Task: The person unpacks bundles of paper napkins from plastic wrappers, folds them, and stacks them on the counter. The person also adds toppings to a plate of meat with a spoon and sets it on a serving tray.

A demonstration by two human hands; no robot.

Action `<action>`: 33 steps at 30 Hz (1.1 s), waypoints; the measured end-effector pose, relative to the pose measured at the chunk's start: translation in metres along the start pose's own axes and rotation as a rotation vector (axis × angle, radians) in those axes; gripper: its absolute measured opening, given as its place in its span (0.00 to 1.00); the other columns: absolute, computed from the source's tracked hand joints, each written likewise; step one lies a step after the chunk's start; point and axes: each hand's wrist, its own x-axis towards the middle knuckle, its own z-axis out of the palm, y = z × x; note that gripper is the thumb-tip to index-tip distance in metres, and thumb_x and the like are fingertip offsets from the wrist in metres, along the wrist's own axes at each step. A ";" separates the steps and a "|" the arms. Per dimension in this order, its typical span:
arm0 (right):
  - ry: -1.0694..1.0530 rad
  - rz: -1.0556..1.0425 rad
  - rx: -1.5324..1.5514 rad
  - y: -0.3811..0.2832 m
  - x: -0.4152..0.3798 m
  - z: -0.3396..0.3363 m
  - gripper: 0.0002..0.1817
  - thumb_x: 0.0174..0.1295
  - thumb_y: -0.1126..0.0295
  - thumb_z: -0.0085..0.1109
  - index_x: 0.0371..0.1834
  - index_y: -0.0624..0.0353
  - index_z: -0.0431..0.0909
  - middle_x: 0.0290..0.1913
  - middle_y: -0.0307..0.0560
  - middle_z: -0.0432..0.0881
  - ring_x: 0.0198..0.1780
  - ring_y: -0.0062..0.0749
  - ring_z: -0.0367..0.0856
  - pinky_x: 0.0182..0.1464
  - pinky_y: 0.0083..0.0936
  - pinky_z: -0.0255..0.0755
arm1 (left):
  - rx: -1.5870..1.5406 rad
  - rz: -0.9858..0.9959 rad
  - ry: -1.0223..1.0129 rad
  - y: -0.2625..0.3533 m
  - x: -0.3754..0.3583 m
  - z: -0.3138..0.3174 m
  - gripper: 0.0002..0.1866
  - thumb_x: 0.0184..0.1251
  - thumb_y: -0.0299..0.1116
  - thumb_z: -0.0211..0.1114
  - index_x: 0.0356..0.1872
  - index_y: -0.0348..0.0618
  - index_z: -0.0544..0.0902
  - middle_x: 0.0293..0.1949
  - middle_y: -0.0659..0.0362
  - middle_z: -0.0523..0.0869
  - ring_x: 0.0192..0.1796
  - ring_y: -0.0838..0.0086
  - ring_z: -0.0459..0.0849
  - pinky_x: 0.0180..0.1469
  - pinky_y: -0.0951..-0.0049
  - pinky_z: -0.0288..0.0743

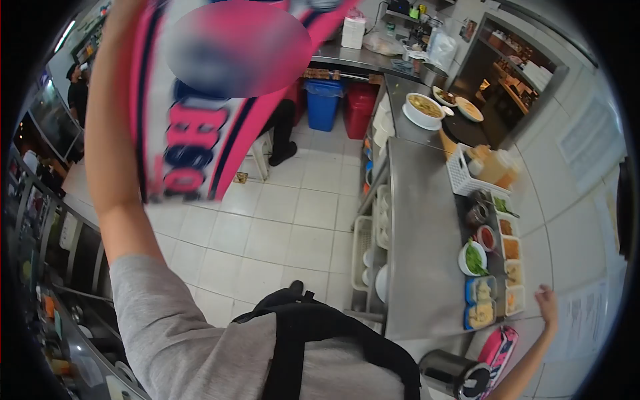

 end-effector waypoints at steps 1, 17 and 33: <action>0.061 -0.051 0.151 -0.044 0.000 -0.006 0.22 0.60 0.65 0.56 0.55 0.65 0.69 0.54 0.51 0.73 0.53 0.31 0.72 0.55 0.27 0.66 | 0.080 -0.003 0.002 -0.025 -0.010 -0.028 0.15 0.64 0.37 0.57 0.45 0.36 0.78 0.38 0.59 0.81 0.41 0.79 0.77 0.44 0.79 0.69; -0.574 -0.698 0.480 -0.447 0.136 0.217 0.23 0.56 0.64 0.59 0.54 0.61 0.71 0.47 0.49 0.79 0.49 0.35 0.77 0.53 0.30 0.69 | 0.815 -0.518 -0.042 -0.203 -0.224 -0.157 0.18 0.68 0.35 0.48 0.52 0.32 0.73 0.46 0.58 0.79 0.49 0.72 0.76 0.53 0.74 0.67; -1.079 -0.522 1.168 -0.692 0.385 0.414 0.30 0.64 0.54 0.49 0.64 0.58 0.59 0.59 0.45 0.70 0.58 0.39 0.69 0.59 0.32 0.62 | 0.291 -0.897 -0.350 -0.234 -0.308 0.226 0.11 0.62 0.31 0.53 0.29 0.33 0.77 0.18 0.53 0.71 0.20 0.66 0.69 0.24 0.71 0.60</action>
